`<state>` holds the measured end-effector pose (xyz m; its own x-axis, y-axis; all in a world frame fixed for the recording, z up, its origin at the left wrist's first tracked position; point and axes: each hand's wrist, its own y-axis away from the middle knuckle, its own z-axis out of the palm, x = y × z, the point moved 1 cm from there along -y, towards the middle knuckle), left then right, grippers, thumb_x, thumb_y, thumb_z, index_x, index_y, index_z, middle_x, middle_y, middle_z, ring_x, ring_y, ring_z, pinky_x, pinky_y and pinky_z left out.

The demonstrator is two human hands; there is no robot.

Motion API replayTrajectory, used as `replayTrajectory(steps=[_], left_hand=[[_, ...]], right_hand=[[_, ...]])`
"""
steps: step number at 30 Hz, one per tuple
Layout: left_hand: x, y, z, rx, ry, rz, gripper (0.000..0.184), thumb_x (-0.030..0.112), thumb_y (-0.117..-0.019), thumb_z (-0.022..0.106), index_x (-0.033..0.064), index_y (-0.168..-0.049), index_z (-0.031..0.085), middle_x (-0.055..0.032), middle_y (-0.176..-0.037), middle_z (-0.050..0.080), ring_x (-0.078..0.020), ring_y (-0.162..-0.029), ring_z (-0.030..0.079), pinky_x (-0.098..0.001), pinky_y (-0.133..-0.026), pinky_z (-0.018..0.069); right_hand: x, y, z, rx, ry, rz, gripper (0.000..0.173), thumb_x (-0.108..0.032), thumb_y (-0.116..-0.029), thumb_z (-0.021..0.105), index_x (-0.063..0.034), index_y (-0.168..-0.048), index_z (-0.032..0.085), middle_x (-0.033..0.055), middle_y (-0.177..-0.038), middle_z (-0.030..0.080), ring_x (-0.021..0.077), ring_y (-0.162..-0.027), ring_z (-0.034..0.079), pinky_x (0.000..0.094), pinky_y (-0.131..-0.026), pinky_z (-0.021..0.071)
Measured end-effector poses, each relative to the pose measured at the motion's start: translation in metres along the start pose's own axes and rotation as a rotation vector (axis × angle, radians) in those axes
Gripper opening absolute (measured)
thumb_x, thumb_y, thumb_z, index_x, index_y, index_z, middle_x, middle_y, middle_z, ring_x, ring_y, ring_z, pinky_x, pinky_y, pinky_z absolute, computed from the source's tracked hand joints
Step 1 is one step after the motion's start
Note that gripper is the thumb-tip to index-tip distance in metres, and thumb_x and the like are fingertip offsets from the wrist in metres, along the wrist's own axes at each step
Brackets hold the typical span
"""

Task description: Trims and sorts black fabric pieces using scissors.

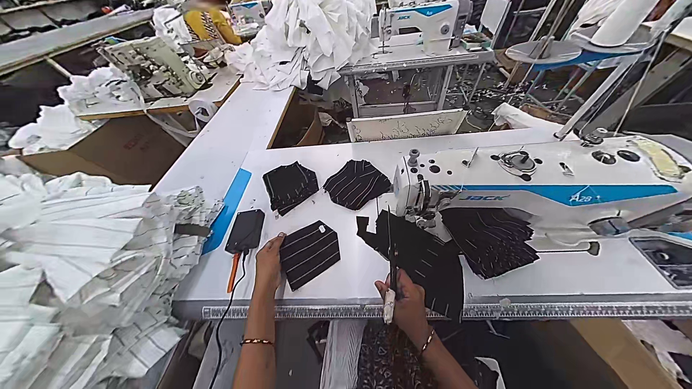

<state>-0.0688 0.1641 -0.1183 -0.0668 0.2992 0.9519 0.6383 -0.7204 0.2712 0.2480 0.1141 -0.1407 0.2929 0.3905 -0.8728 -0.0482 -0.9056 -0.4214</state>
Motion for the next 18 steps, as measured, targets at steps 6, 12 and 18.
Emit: replayTrajectory(steps=[6, 12, 18], left_hand=[[0.002, 0.021, -0.01, -0.095, -0.023, 0.055, 0.028, 0.002, -0.099, 0.062, -0.0066, -0.126, 0.061, -0.0144, -0.109, 0.072, -0.0113, -0.089, 0.069, -0.0298, -0.08, 0.0568], [0.057, 0.056, -0.016, -0.003, -0.167, 0.521, 0.026, 0.006, -0.0979, 0.064, -0.0031, -0.122, 0.069, -0.0124, -0.111, 0.075, -0.0075, -0.098, 0.071, -0.0264, -0.092, 0.0553], [0.053, 0.098, 0.007, -0.408, -0.268, 0.67, 0.038, 0.022, -0.1004, 0.062, 0.0008, -0.131, 0.067, -0.0137, -0.137, 0.066, -0.0178, -0.126, 0.064, -0.0332, -0.108, 0.0503]], right_hand=[[0.001, 0.0, -0.001, -0.021, -0.064, 0.08, 0.027, -0.029, -0.0893, 0.073, -0.0066, -0.082, 0.061, -0.0064, -0.059, 0.056, -0.0041, -0.049, 0.051, 0.0143, -0.047, 0.0436], [0.002, -0.003, -0.001, -0.023, -0.119, 0.157, 0.023, -0.027, -0.0919, 0.071, -0.0088, -0.084, 0.06, -0.0084, -0.059, 0.059, -0.0025, -0.048, 0.054, 0.0166, -0.046, 0.0466], [-0.002, -0.007, -0.002, -0.056, -0.143, 0.23, 0.021, -0.025, -0.0935, 0.069, -0.0091, -0.085, 0.06, -0.0089, -0.058, 0.058, -0.0005, -0.047, 0.055, 0.0192, -0.045, 0.0488]])
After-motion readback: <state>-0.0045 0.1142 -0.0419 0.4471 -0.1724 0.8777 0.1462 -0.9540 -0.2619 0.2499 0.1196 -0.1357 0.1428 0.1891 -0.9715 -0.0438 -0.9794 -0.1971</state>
